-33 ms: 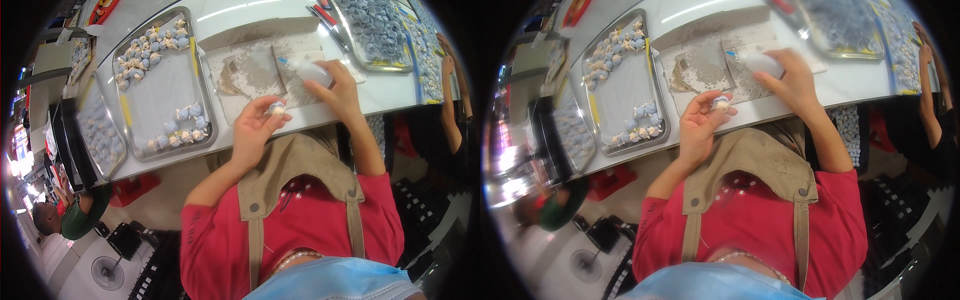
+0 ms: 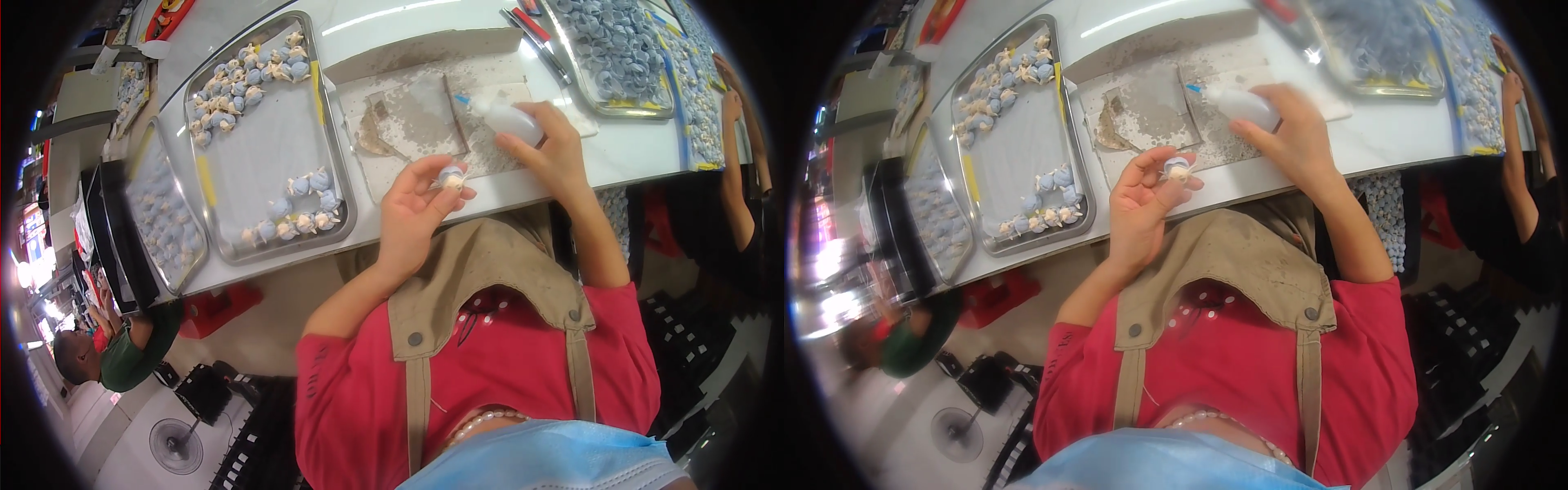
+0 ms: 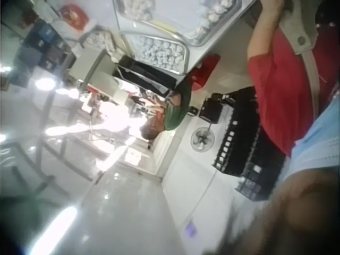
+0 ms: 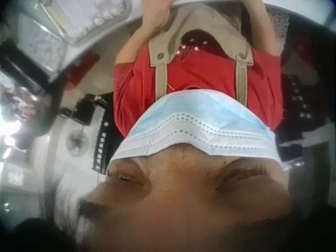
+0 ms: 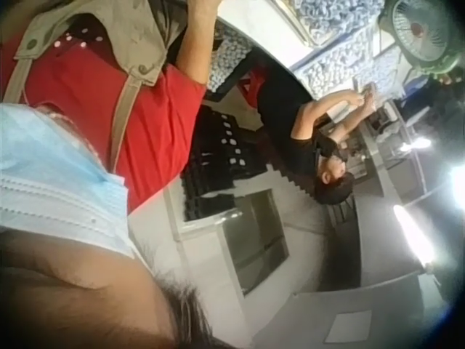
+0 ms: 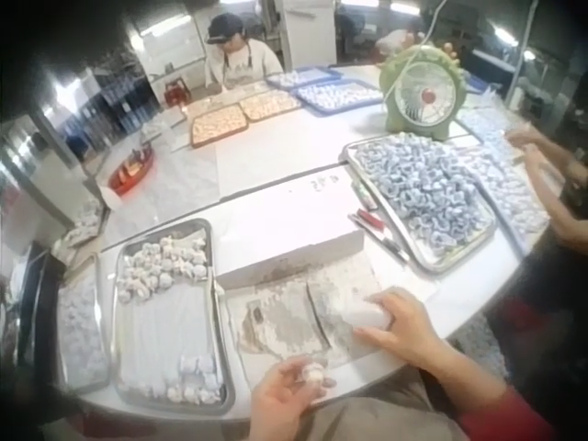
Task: The person assembles small components and toy parts by hand, applying glue from a glue bottle to join them together.
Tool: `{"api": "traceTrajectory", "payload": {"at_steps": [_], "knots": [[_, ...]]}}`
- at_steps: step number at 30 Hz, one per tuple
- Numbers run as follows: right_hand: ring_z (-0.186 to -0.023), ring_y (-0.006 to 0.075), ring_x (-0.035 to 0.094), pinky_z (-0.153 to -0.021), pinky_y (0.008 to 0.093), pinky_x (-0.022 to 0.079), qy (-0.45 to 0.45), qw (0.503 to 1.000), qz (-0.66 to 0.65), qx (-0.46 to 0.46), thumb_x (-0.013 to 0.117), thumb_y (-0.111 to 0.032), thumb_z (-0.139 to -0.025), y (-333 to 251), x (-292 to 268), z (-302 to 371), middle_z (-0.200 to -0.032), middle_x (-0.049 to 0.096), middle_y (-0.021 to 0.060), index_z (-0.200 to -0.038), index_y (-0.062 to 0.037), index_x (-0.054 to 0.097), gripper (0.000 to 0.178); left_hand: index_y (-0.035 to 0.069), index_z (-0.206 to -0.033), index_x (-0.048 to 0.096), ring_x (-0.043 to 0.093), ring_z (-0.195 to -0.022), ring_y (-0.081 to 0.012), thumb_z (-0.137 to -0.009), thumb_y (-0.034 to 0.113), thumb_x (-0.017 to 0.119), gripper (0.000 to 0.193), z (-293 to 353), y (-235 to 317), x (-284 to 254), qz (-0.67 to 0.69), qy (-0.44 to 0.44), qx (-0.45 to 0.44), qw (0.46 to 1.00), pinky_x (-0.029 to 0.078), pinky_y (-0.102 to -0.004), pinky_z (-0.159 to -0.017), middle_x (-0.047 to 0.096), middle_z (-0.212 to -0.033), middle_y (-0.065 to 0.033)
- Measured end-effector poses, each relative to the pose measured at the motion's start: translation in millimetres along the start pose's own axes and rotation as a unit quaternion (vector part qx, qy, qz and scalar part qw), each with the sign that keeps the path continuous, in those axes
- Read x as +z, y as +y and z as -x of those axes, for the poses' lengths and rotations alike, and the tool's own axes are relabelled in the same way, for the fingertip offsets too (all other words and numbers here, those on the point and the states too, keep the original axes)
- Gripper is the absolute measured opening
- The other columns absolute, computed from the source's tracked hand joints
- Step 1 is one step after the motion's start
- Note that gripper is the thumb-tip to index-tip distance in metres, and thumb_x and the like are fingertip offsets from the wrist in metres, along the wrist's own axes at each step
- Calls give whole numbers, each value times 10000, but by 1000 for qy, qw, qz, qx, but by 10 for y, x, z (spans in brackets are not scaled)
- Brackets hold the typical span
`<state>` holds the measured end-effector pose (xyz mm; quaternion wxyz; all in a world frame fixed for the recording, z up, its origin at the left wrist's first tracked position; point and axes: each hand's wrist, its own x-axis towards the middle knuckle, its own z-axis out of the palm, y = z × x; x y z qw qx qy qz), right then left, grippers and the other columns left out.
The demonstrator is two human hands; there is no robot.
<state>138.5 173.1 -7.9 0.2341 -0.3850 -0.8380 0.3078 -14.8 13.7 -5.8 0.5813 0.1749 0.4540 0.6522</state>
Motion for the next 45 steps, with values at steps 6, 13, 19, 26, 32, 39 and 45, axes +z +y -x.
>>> {"api": "traceTrajectory", "payload": {"at_steps": [6,13,19,26,32,39,45], "knots": [[-733,187,586,-659,282,460,16,994,-93,49,736,-219,-724,25,72,89,-831,611,98,-961,-6,605,345,-1,-1151,488,613,-882,-166,-869,30,570,295,96,102,-100,-13,17,11,1000,474,-251,-741,567,-1120,-118],[-736,127,563,-654,249,448,46,987,-135,71,724,-170,-750,39,84,133,-832,607,66,-957,-2,598,294,-21,-1157,466,609,-880,-183,-888,29,529,281,154,535,-641,-272,233,265,895,483,-234,-718,549,-1129,-145],[-758,101,542,-686,231,440,59,980,-170,83,702,-138,-776,73,95,125,-836,596,35,-979,-9,583,269,-21,-1172,448,610,-873,-184,-895,22,513,288,141,634,-834,-347,272,283,852,484,-231,-713,540,-1135,-149],[-785,81,535,-700,217,442,90,965,-226,98,697,-124,-795,136,77,151,-874,587,10,-1026,-21,552,291,-16,-1173,452,612,-857,-166,-879,34,553,315,10,495,-454,-198,160,123,959,474,-228,-718,539,-1150,-126],[-791,68,540,-684,206,442,61,933,-330,130,699,-101,-792,29,-36,212,-892,585,14,-1027,-34,531,297,17,-1189,474,611,-879,-176,-854,22,583,352,-120,136,-77,-48,22,15,998,484,-237,-707,555,-1168,-144],[-793,72,534,-678,203,431,50,936,-344,63,704,-157,-791,-100,-250,387,-867,591,28,-1018,-13,517,327,-16,-1200,447,618,-885,-176,-855,-15,560,363,-98,-9,67,-33,26,-18,999,484,-250,-721,543,-1125,-117],[-686,153,498,-579,257,405,64,983,-152,-84,776,-177,-681,-179,-373,366,-756,582,57,-875,-20,595,308,-22,-1194,466,612,-838,-158,-843,5,601,377,-9,-4,95,-60,31,14,998,481,-236,-691,565,-1135,-121]]}}
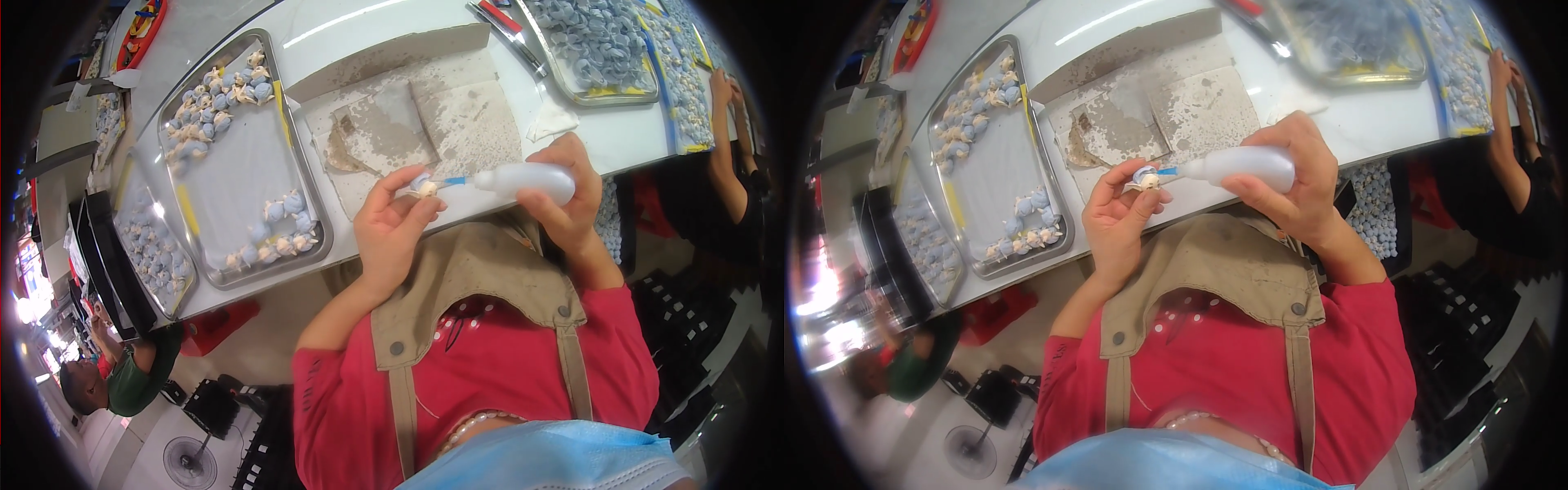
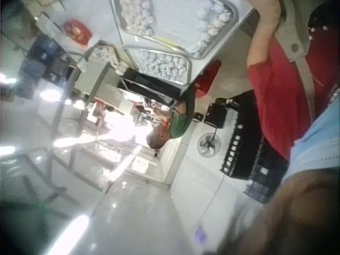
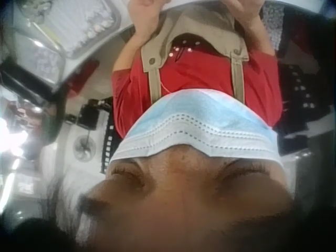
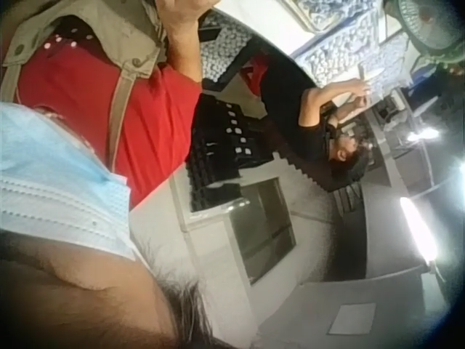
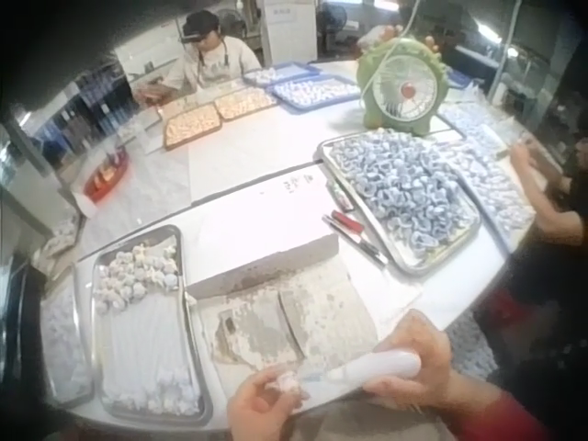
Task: The person assembles small components and toy parts by hand, applying glue from a glue bottle to join them together.
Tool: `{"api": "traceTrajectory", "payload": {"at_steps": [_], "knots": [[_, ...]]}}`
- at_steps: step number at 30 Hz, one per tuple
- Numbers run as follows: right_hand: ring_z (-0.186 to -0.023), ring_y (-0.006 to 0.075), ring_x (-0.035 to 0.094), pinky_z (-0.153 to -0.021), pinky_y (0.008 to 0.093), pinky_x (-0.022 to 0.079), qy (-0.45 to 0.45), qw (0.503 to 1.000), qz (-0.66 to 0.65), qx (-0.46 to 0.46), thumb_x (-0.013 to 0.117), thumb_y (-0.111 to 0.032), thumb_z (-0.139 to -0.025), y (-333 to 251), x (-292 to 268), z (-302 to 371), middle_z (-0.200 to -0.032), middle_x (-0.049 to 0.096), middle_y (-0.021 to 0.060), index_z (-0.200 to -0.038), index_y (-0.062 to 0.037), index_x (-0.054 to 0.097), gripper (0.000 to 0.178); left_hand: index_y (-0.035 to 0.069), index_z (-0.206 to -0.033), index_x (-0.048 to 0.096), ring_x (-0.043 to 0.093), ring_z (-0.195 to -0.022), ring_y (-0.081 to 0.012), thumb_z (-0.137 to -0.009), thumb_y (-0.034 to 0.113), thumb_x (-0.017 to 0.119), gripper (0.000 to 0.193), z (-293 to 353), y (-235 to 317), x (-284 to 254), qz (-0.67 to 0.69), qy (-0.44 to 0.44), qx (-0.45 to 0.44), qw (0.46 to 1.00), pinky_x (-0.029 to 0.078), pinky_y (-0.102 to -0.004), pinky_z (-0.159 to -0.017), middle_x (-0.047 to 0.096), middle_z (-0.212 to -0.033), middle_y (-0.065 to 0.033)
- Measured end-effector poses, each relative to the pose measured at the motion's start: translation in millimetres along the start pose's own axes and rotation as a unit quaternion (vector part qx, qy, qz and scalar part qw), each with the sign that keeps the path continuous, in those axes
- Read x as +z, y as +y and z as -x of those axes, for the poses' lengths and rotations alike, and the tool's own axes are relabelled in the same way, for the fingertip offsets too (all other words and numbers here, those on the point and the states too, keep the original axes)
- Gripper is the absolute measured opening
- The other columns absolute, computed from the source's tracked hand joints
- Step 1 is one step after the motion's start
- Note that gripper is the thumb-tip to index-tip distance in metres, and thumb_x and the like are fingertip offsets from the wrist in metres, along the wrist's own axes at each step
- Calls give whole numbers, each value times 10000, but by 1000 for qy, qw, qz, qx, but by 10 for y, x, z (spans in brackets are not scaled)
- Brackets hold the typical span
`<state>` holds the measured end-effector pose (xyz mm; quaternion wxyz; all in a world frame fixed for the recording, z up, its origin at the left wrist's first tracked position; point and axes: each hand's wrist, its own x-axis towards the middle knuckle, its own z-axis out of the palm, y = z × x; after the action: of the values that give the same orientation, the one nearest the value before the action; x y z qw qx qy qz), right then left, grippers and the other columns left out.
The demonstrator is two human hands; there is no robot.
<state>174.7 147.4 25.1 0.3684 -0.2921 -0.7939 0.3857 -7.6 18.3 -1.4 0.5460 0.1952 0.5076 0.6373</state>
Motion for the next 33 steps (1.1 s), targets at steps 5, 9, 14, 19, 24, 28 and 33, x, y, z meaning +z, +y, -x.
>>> {"api": "traceTrajectory", "payload": {"at_steps": [5,9,14,19,24,28,33], "knots": [[-627,190,453,-545,277,380,6,995,87,-55,820,-202,-590,-205,49,-87,-677,563,35,-765,-39,624,309,-30,-1182,470,611,-833,-151,-842,-4,599,364,56,-5,-26,-17,3,13,1000,485,-237,-698,580,-1087,-109],[-614,187,445,-535,276,376,1,987,131,-94,831,-214,-564,-256,86,-94,-666,568,10,-746,-47,628,320,-32,-1185,468,610,-839,-145,-842,-6,598,367,85,11,-50,-31,1,8,1000,488,-240,-703,586,-1066,-104],[-604,184,443,-528,278,377,-2,985,135,-109,828,-211,-560,-343,130,-133,-677,586,4,-745,-44,628,320,-34,-1189,469,609,-842,-139,-843,-3,598,371,99,10,-76,-24,-3,15,1000,490,-239,-710,589,-1046,-101],[-601,183,443,-523,276,377,-5,983,138,-120,823,-197,-560,-379,158,-139,-682,596,5,-745,-43,628,309,-32,-1189,470,605,-845,-135,-843,-3,599,370,113,9,-102,-27,-8,14,1000,490,-238,-713,591,-1037,-98],[-597,184,444,-522,273,377,-7,983,140,-122,820,-185,-560,-394,173,-147,-682,602,9,-742,-46,625,301,-29,-1189,472,602,-843,-131,-841,-2,603,373,123,2,-108,-23,-8,12,1000,490,-237,-714,591,-1034,-96],[-598,186,445,-522,275,378,-8,983,144,-110,820,-186,-565,-384,144,-132,-679,595,8,-743,-48,624,298,-21,-1180,479,602,-846,-133,-842,13,606,362,121,5,-84,-32,-2,23,999,484,-231,-713,594,-1060,-107],[-622,187,454,-537,280,384,13,993,101,-56,821,-183,-593,-341,94,-90,-663,571,38,-748,-36,622,292,-11,-1151,489,607,-853,-148,-847,37,603,328,90,5,-74,18,-3,1,1000,480,-224,-714,594,-1097,-127]]}}
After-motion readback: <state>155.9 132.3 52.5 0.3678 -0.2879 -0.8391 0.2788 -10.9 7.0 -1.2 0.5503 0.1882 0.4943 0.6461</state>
